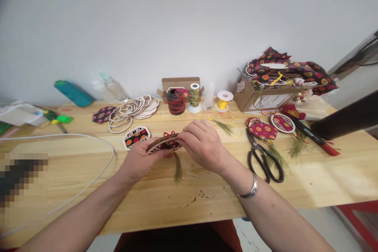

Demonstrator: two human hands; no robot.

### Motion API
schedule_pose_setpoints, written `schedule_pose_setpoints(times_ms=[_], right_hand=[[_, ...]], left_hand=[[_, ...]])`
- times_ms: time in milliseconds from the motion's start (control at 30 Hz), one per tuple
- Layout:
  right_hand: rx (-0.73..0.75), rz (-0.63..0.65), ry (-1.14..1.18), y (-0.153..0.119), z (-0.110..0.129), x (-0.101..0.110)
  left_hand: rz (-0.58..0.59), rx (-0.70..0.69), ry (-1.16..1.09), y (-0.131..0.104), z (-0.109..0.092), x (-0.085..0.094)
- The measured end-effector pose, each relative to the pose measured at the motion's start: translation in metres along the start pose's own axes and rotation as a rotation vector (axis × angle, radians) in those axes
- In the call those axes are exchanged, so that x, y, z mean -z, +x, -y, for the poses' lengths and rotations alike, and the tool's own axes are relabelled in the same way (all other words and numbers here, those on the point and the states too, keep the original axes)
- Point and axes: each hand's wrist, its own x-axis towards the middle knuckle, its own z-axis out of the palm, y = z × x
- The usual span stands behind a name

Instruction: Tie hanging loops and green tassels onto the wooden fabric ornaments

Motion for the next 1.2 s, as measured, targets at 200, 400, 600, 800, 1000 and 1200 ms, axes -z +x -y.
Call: schedule_pose_setpoints(times_ms=[200, 400, 600, 800, 1000, 1200], right_hand=[[-0.213, -0.067, 0.301, 0.003, -0.003, 0.003], [-0.607, 0.228, 0.791, 0.004, -0.021, 0.007], [-0.714, 0.422, 0.935, 0.001, -0.031, 0.007], [-0.865, 0.337, 0.738, 0.001, -0.034, 0.002], [-0.771, 0.65, 0.704, 0.002, -0.035, 0.011], [-0.622, 0.931, 0.916, 0.002, -0.035, 0.016]], left_hand=[[0.028, 0.006, 0.012, -0.001, 0.003, 0.001], [0.138, 0.054, -0.002, -0.004, 0.002, 0.0], [0.193, 0.114, -0.107, -0.007, -0.002, 0.001], [0.336, 0.138, -0.174, -0.008, -0.008, 0.009], [0.537, 0.128, -0.146, -0.011, -0.009, 0.016], [0.682, 0.131, -0.102, -0.01, -0.01, 0.018]])
